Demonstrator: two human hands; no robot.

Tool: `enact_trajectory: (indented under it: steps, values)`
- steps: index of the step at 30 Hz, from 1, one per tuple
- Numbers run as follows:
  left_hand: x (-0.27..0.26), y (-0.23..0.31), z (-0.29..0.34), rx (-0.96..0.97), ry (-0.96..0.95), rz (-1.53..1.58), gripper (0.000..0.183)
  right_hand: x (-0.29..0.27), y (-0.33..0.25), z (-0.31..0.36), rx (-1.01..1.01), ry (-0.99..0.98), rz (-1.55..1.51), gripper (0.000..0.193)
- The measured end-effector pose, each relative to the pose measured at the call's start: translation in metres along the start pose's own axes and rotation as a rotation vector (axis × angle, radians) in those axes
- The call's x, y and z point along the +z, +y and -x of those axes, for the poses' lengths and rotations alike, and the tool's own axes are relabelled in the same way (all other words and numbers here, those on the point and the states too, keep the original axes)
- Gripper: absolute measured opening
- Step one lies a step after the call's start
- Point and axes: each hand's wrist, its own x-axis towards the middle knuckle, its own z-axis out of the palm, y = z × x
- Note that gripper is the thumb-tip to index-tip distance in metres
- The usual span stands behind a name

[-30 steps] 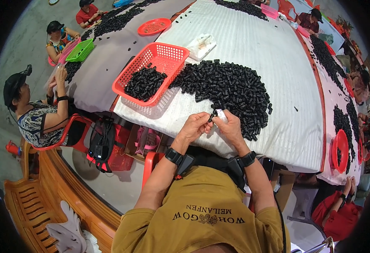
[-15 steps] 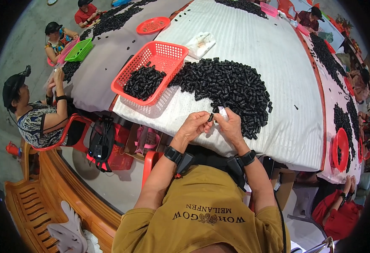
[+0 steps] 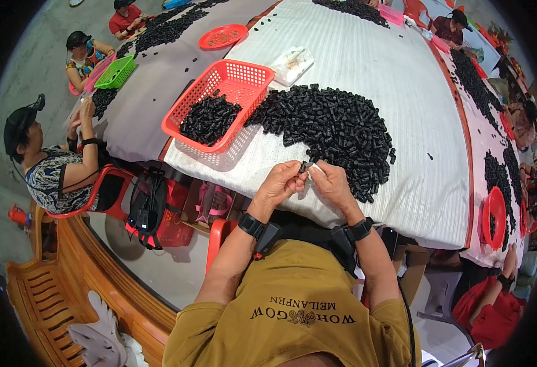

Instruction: Sorting small black plastic components on a table into baskets.

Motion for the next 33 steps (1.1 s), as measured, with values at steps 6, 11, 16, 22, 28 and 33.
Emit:
enact_trajectory:
  steps: [6,11,16,22,28,33]
  values:
    - [-0.002,-0.001,-0.001,-0.006,-0.023,0.040,0.021,-0.001,0.003,-0.001,-0.019,-0.015,0.078,0.032]
    - [0.001,-0.001,0.000,-0.008,0.017,-0.021,0.021,-0.001,0.004,-0.001,-0.023,-0.015,0.090,0.033]
    - [0.003,0.001,0.001,-0.009,0.010,-0.024,0.020,-0.001,0.000,-0.002,-0.039,-0.029,0.073,0.034]
    - [0.000,0.000,-0.001,-0.027,0.023,-0.048,0.019,-0.003,0.002,-0.003,-0.035,-0.052,0.109,0.035]
    - [0.000,-0.001,-0.002,-0.021,0.022,-0.053,0.019,0.001,0.001,0.000,-0.045,0.000,0.018,0.032]
    - [0.002,-0.001,-0.001,-0.009,0.024,-0.014,0.020,0.002,0.009,0.000,-0.032,0.032,0.008,0.030]
